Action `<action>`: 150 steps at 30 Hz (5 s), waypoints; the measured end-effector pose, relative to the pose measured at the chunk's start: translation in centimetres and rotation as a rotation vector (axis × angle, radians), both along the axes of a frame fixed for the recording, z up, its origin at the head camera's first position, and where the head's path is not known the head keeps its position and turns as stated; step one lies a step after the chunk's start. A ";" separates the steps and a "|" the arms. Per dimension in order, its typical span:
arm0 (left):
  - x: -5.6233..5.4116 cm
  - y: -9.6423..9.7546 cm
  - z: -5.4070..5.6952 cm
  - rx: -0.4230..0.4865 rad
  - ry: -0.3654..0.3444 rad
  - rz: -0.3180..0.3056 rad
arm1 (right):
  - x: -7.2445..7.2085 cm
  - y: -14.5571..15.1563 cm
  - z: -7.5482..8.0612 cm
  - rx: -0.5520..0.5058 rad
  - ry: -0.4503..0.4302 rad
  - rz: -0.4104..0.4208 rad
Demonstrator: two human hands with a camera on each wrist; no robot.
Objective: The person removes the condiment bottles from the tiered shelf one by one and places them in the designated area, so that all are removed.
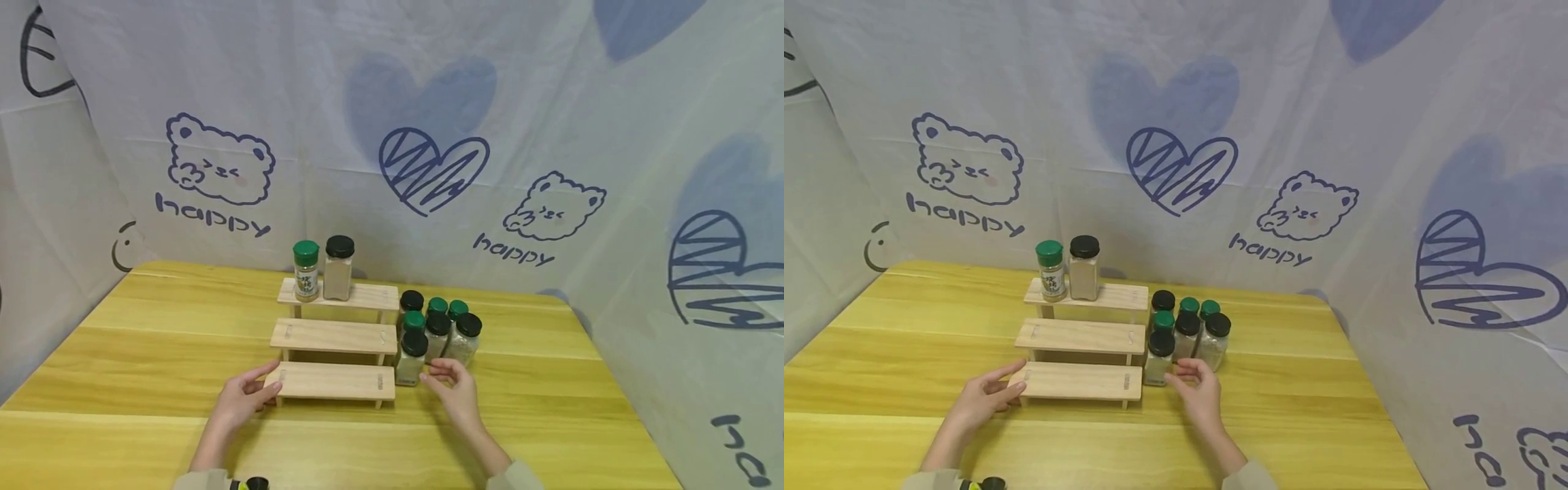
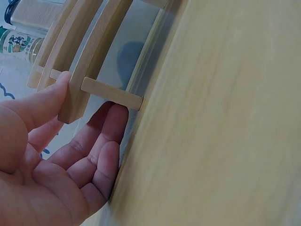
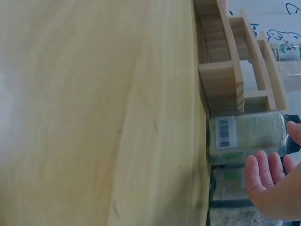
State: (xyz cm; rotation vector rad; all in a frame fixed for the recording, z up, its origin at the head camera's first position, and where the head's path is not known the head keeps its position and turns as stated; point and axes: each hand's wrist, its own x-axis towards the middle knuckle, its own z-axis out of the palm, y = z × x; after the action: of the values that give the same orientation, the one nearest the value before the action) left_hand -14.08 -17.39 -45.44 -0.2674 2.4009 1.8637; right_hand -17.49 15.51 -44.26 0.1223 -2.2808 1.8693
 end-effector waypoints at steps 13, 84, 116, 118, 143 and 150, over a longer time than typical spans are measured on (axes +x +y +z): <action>0.0 0.1 0.3 0.014 -0.005 0.015 | 1.1 -1.7 0.6 -0.064 0.060 0.072; -0.2 0.2 0.2 0.025 0.002 0.022 | -2.9 -10.2 7.4 -0.086 0.226 0.153; 0.0 0.2 0.1 0.031 0.017 0.022 | -9.7 -13.0 6.5 -0.116 0.190 0.165; 0.0 0.2 0.2 0.026 0.015 0.023 | -10.0 -13.2 6.7 -0.126 0.166 0.178; 0.0 0.1 0.0 0.031 0.015 0.022 | -11.1 -14.4 5.8 -0.072 0.113 0.232; 0.0 0.1 0.1 0.037 0.012 0.021 | -11.0 -14.2 6.4 -0.088 0.066 0.254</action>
State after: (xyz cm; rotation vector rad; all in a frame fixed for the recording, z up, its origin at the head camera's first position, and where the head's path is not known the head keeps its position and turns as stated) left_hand -14.12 -17.25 -45.37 -0.2796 2.3779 1.9216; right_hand -28.46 1.33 -37.89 0.4734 -2.2229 2.0476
